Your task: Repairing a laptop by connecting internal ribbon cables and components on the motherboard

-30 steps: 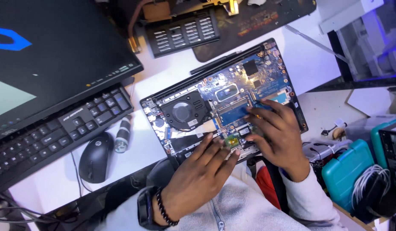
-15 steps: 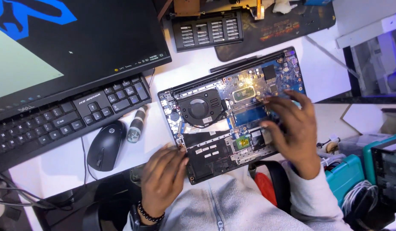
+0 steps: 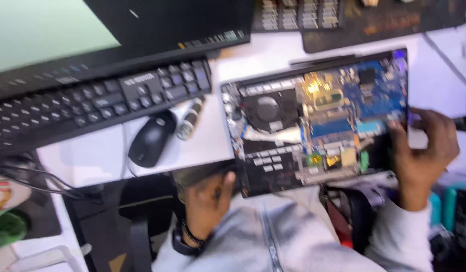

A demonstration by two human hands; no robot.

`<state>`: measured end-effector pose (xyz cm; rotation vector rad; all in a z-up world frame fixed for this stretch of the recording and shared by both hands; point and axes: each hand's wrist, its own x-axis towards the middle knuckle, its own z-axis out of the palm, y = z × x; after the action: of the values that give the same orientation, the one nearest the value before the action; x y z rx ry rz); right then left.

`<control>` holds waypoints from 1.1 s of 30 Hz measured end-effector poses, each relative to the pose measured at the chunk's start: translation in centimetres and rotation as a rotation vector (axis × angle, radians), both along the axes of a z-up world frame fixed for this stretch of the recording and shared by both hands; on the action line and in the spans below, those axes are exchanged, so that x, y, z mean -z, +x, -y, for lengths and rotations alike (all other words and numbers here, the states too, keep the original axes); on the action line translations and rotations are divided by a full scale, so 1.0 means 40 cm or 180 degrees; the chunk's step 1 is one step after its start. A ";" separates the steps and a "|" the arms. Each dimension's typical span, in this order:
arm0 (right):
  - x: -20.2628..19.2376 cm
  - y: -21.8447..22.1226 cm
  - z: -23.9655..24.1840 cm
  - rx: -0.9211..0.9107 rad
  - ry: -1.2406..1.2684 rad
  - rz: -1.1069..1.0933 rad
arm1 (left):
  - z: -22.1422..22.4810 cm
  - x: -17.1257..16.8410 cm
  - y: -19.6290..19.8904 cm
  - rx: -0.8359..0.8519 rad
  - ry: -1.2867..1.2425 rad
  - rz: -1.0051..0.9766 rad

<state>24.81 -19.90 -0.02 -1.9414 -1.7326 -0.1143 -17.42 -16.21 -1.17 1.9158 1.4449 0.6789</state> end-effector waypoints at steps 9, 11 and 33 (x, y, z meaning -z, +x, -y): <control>-0.112 -0.190 -0.097 -0.1347 -0.0616 -0.0163 | -0.089 -0.101 0.062 0.0550 0.1313 0.0375; -0.089 -0.199 -0.113 -0.1410 -0.0598 0.0043 | -0.094 -0.106 0.072 0.0501 0.1318 0.0384; -0.068 -0.046 -0.040 0.0587 -0.0190 -0.1149 | -0.013 0.127 -0.067 -0.0367 -0.1925 0.1166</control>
<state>22.96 -18.29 2.69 -2.0154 -1.3366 0.2126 -20.11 -15.70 -6.23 1.1848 1.3341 0.5281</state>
